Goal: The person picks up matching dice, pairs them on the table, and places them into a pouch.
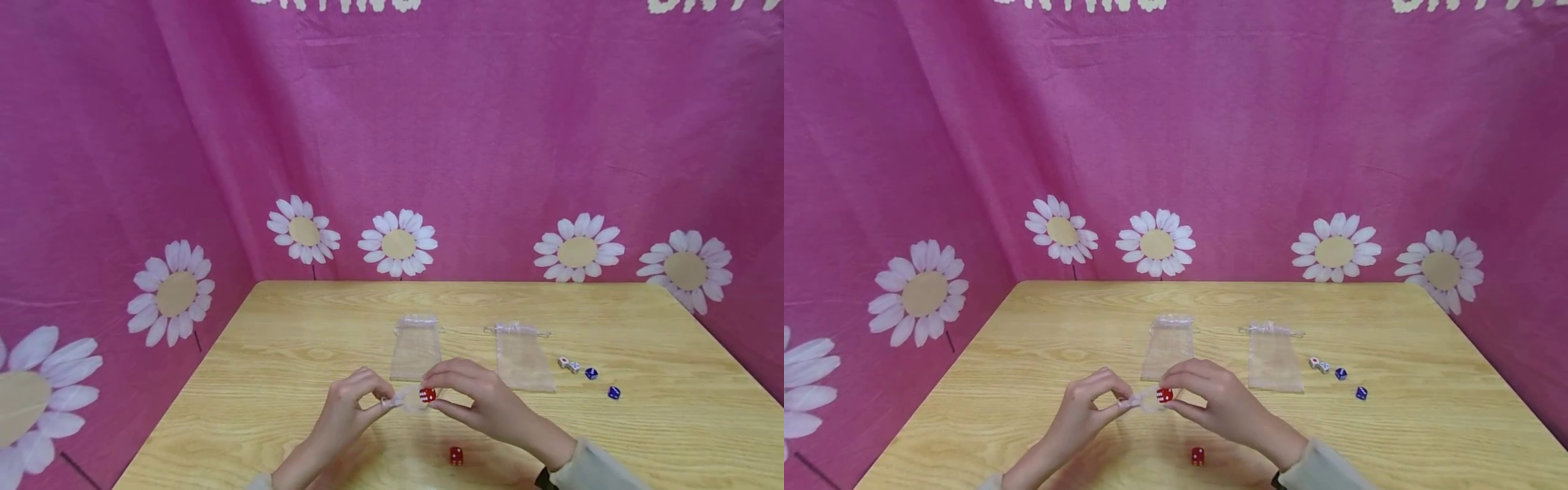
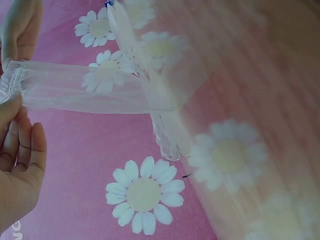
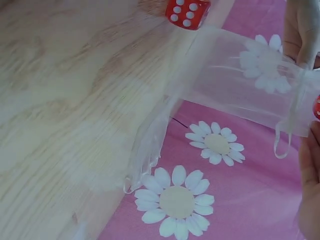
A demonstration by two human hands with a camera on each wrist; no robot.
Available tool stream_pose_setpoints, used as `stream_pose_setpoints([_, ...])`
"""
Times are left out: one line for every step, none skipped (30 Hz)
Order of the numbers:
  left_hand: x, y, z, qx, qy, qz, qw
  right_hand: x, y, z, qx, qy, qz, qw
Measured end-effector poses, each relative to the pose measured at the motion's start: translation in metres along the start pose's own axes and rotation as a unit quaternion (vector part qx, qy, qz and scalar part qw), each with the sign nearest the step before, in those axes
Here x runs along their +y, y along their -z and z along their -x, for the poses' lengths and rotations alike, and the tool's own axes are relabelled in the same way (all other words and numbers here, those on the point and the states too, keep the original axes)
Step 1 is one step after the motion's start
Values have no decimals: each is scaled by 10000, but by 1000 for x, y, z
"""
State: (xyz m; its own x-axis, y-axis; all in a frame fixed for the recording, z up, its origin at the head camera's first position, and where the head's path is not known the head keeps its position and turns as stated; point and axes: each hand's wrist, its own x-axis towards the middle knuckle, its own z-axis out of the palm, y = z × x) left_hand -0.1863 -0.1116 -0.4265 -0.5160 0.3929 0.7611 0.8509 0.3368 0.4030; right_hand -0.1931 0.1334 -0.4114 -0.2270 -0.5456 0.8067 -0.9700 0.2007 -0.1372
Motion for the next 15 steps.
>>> stream_pose_setpoints([0,0,0,-17,-4,12,10000,0,0,-1,-59,37,39,10000])
stream_pose_setpoints([0,-1,0,-35,-5,31,10000,0,0,-1,-102,71,96,9999])
stream_pose_setpoints([0,-1,0,-54,-4,52,10000,0,-1,-1,-125,99,160,9997])
stream_pose_setpoints([0,-1,-1,-72,4,75,9999,0,-1,-1,-135,119,214,9996])
stream_pose_setpoints([0,-1,-1,-87,13,90,9999,0,-1,-2,-148,136,259,9995])
stream_pose_setpoints([0,-1,-1,-100,25,102,9999,0,-2,-2,-148,157,298,9993])
stream_pose_setpoints([0,-2,-1,-113,41,106,9999,0,-2,-1,-151,161,331,9992])
stream_pose_setpoints([0,-2,-1,-122,49,109,9999,0,-3,-1,-154,167,376,9990])
stream_pose_setpoints([0,-2,-1,-128,55,110,9998,1,-3,-1,-157,177,408,9989])
stream_pose_setpoints([0,-2,-1,-133,61,112,9998,1,-3,0,-158,187,434,9988])
stream_pose_setpoints([0,-2,-1,-135,64,112,9998,1,-4,0,-161,201,458,9986])
stream_pose_setpoints([0,-2,-1,-144,74,121,9998,2,-4,0,-161,210,473,9985])
stream_pose_setpoints([-1,-2,-2,-150,89,127,9998,2,-4,1,-169,197,490,9985])
stream_pose_setpoints([-1,-2,-2,-158,115,134,9997,2,-4,1,-177,172,502,9984])
stream_pose_setpoints([-1,-2,-2,-167,146,146,9996,2,-4,2,-177,159,500,9985])
